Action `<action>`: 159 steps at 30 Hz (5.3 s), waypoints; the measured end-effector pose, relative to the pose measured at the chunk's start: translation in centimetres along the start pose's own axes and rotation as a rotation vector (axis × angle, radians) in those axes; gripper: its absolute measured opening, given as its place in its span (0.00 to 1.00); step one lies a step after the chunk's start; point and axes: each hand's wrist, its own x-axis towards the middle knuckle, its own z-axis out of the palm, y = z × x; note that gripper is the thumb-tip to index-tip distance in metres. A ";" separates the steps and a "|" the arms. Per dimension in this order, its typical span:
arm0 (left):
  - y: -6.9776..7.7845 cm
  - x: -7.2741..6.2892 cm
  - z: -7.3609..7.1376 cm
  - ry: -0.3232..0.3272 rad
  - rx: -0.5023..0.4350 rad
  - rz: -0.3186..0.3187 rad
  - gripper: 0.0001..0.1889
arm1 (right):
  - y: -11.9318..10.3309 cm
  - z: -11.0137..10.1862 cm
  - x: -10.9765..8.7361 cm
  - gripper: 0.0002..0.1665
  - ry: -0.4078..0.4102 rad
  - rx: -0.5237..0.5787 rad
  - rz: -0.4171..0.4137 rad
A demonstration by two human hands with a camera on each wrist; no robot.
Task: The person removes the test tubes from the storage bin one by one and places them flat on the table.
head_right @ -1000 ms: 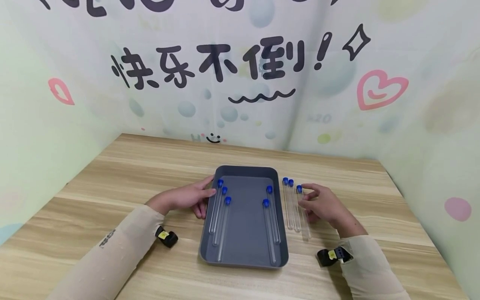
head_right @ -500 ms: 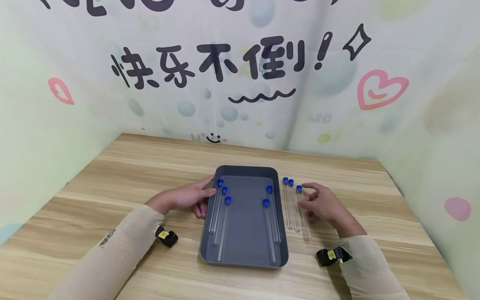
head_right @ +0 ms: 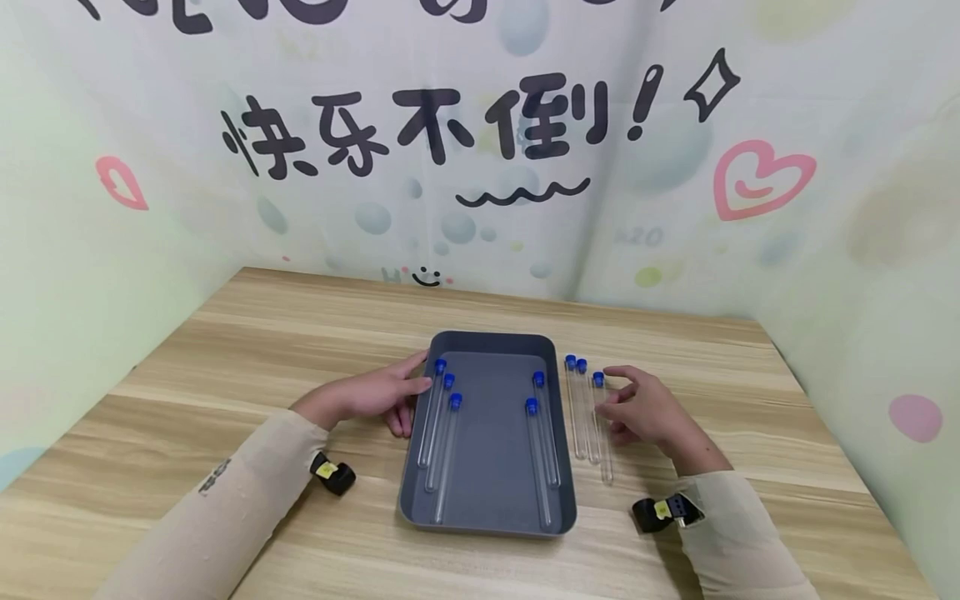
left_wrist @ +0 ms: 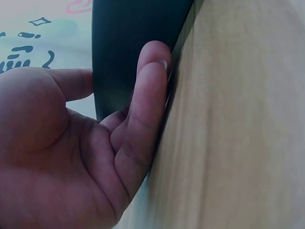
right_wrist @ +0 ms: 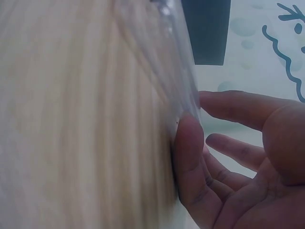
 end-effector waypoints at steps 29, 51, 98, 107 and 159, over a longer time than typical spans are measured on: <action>0.1 -0.2 0.0 0.011 -0.009 -0.006 0.35 | -4.0 -0.3 -2.0 0.31 0.193 -0.021 -0.176; -0.2 -0.1 0.0 0.007 -0.016 0.007 0.34 | -11.8 1.9 -2.8 0.22 0.140 -0.014 -0.270; -0.3 0.2 -0.2 -0.019 -0.013 0.027 0.33 | -14.9 9.4 1.0 0.18 -0.011 0.121 -0.334; -0.5 -0.1 -0.4 -0.014 -0.012 0.001 0.32 | -14.4 10.9 2.0 0.20 -0.074 0.165 -0.271; -0.5 0.2 -0.1 -0.021 -0.036 -0.009 0.34 | -12.4 12.1 2.9 0.27 -0.228 0.240 -0.166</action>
